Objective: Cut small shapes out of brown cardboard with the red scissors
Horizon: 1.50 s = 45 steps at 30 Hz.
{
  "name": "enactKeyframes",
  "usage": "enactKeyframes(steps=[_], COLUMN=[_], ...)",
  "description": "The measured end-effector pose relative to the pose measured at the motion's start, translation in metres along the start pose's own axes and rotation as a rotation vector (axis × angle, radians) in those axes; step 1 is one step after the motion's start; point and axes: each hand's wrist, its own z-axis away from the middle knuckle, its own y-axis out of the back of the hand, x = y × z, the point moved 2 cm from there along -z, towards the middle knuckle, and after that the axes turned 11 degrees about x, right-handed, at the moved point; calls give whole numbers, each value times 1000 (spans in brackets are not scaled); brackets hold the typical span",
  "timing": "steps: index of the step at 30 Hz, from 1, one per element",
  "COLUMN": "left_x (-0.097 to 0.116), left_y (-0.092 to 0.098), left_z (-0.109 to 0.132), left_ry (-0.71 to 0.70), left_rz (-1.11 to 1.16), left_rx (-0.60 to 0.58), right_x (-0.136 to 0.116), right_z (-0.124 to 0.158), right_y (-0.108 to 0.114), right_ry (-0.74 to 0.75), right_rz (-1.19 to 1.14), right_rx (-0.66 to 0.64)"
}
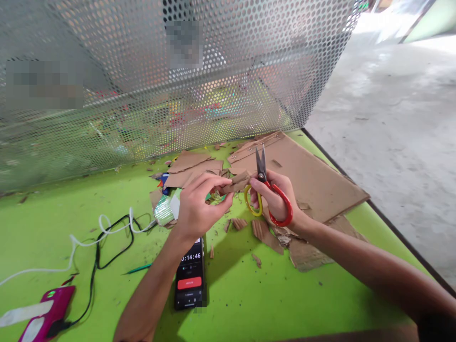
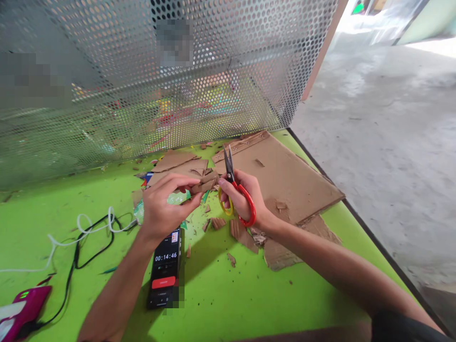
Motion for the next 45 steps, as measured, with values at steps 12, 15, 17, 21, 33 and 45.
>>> enactKeyframes(steps=[12,15,17,21,33,45], left_x=[8,7,6,9,-8,-3], left_y=[-32,-43,-42,-22,-9,-11], left_z=[36,45,44,25,6,6], left_ry=[177,195,191,166,8,37], left_rz=[28,-91,-99,86,-87,36], left_rx=[-1121,-1193,-1176,-886,-24,-55], right_x=[-4,-5,-6,-5,8,3], right_z=[-21,-20,-19,-18,5,6], right_y=[12,11,10,10,-3,-4], right_ry=[97,98,99,84,-41,-63], right_rz=[17,8,12,26,27,47], right_rx=[176,165,156,155,39,6])
